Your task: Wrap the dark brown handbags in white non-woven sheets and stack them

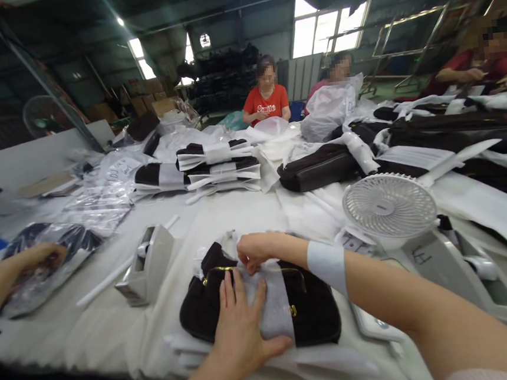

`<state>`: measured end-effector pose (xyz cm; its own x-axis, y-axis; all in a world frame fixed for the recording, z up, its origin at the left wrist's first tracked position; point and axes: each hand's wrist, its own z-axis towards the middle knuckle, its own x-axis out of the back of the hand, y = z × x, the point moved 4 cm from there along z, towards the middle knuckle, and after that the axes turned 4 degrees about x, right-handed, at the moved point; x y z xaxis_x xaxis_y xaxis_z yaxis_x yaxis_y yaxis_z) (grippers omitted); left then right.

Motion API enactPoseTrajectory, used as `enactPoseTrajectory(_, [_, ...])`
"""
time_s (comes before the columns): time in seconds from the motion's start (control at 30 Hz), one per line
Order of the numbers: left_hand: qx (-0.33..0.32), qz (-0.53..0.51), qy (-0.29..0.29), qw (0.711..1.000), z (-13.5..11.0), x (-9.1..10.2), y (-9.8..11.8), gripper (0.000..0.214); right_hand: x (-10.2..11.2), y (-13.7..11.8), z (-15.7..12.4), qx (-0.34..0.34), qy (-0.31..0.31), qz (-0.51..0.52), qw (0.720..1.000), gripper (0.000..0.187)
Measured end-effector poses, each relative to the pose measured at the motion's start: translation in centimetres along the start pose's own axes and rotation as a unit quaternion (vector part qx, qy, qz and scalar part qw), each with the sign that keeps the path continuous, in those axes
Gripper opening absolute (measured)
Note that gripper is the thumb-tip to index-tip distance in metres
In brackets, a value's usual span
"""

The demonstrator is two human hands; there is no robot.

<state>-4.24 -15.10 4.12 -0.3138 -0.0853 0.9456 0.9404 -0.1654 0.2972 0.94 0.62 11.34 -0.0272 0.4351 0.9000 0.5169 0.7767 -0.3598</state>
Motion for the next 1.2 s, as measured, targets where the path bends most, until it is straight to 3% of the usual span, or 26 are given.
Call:
enactPoseTrajectory(0.13, [-0.067,0.025,0.013,0.997,0.4,1.3,0.5,0.104,-0.9,3.3,1.3,-0.04,0.045,-0.02,0.998,0.039])
enactPoseTrajectory(0.23, [-0.099,0.029,-0.016,0.995,0.7,1.4,0.6,0.101,-2.6,6.1,1.0,-0.105,0.053,0.053,0.992,0.037])
enactPoseTrajectory(0.33, [-0.064,0.021,-0.014,0.998,0.4,0.7,0.1,0.102,-3.8,6.9,-1.3,-0.142,0.096,0.097,0.98,0.027])
enactPoseTrajectory(0.4, [-0.056,0.032,0.011,0.998,-0.1,0.0,0.0,0.101,-3.9,6.7,-4.6,-0.146,0.153,0.099,0.973,0.024])
enactPoseTrajectory(0.5, [-0.079,0.072,0.046,0.993,-1.1,-0.6,0.2,0.094,-3.0,6.9,-13.5,-0.178,0.325,0.105,0.923,0.031])
enactPoseTrajectory(0.57, [-0.1,0.1,0.07,0.987,-1.7,-0.9,0.2,0.087,-2.3,7.9,-22.2,-0.257,0.469,0.086,0.841,0.036])
enactPoseTrajectory(0.63, [-0.124,0.117,0.097,0.981,-1.9,-1.4,0.0,0.082,-2.4,9.0,-31.8,-0.4,0.556,0.046,0.727,0.039])
enactPoseTrajectory(0.7, [-0.15,0.113,0.12,0.975,-1.8,-2.1,-0.4,0.081,-3.6,9.7,-40.3,-0.547,0.552,0.034,0.629,0.041])
enactPoseTrajectory(0.73, [-0.16,0.107,0.131,0.972,-1.7,-2.4,-0.6,0.081,-4.4,9.9,-43.5,-0.6,0.528,0.045,0.599,0.04])
enactPoseTrajectory(0.8, [-0.18,0.095,0.151,0.967,-1.7,-2.9,-0.8,0.08,-6.2,10.3,-47.4,-0.646,0.483,0.091,0.584,0.04])
enactPoseTrajectory(0.87, [-0.191,0.091,0.165,0.963,-1.9,-2.9,-0.9,0.079,-7.6,10.6,-48.3,-0.636,0.474,0.134,0.594,0.039])
enactPoseTrajectory(1.0, [-0.187,0.106,0.171,0.962,-2.1,-2.7,-1.0,0.078,-9.1,11.5,-46.1,-0.603,0.479,0.195,0.607,0.042])
enactPoseTrajectory(1.2, [-0.186,0.099,0.129,0.969,-2.3,-2.6,-1.1,0.065,-9.3,11.4,-46.1,-0.591,0.508,0.229,0.583,0.042])
